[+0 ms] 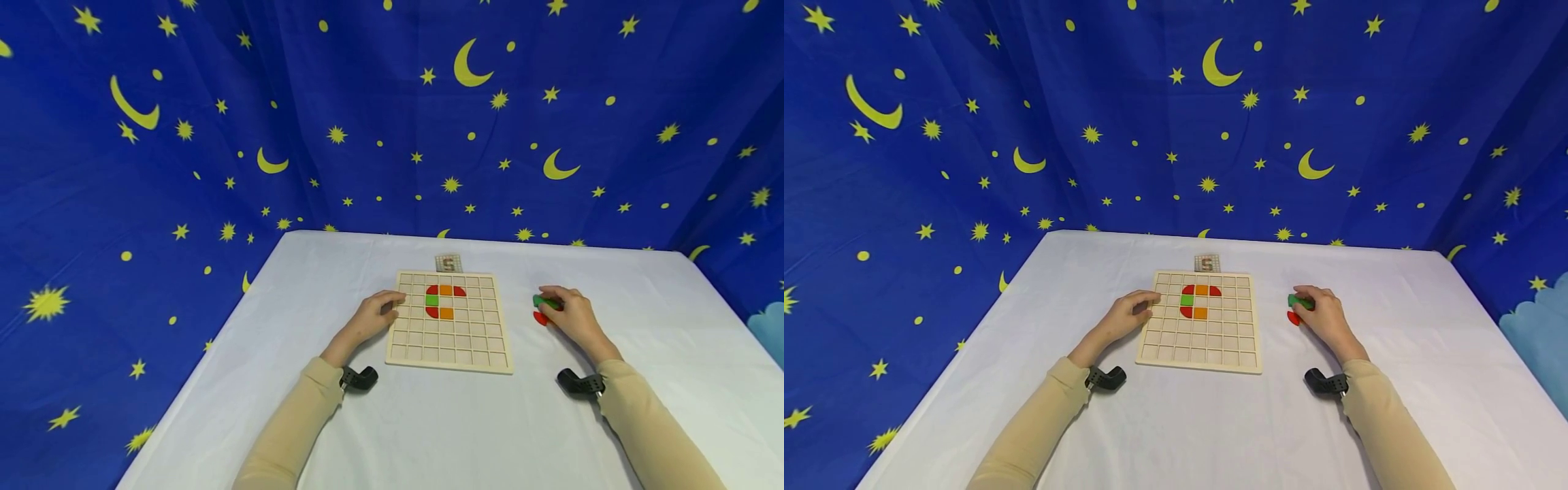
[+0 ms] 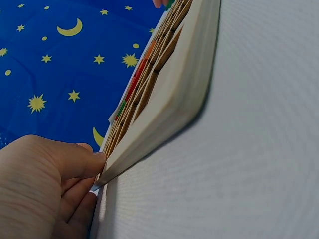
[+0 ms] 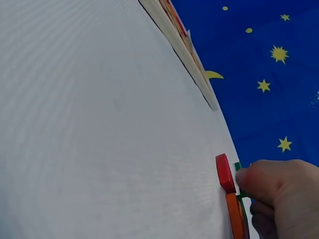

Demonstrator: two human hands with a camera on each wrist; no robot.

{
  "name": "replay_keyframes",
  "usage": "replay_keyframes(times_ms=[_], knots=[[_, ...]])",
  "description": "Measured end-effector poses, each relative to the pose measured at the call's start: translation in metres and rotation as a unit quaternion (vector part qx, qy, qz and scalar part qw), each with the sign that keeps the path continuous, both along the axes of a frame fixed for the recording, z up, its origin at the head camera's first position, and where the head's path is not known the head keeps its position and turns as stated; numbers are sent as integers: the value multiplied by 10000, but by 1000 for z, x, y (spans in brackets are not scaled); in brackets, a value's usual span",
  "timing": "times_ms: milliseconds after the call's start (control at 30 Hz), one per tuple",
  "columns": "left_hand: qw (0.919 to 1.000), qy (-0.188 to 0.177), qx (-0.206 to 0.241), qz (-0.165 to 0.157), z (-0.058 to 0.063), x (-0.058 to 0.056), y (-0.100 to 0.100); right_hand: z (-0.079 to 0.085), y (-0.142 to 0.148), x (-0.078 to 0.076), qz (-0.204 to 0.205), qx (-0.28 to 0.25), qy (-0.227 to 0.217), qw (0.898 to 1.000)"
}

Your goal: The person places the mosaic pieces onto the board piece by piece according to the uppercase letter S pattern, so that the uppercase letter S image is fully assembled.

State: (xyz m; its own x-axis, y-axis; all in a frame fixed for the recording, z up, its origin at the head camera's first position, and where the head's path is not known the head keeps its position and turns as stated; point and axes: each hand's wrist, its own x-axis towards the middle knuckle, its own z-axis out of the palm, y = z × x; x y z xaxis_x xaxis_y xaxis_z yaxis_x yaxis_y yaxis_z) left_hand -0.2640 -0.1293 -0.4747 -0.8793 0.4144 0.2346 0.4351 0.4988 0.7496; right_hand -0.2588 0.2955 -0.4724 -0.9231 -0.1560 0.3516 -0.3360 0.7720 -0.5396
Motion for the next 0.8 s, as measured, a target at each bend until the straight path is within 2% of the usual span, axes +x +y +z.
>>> replay_keyframes(times_ms=[333,567,800], knots=[[10000,44,-55,26,0,-1,-1,22,-12,6,-346,-256,14,9991],[10000,32,-65,33,1,0,0,29,-20,6,-340,-410,90,9985],[10000,38,-74,9,0,1,0,37,-40,5,-168,-617,101,9979]])
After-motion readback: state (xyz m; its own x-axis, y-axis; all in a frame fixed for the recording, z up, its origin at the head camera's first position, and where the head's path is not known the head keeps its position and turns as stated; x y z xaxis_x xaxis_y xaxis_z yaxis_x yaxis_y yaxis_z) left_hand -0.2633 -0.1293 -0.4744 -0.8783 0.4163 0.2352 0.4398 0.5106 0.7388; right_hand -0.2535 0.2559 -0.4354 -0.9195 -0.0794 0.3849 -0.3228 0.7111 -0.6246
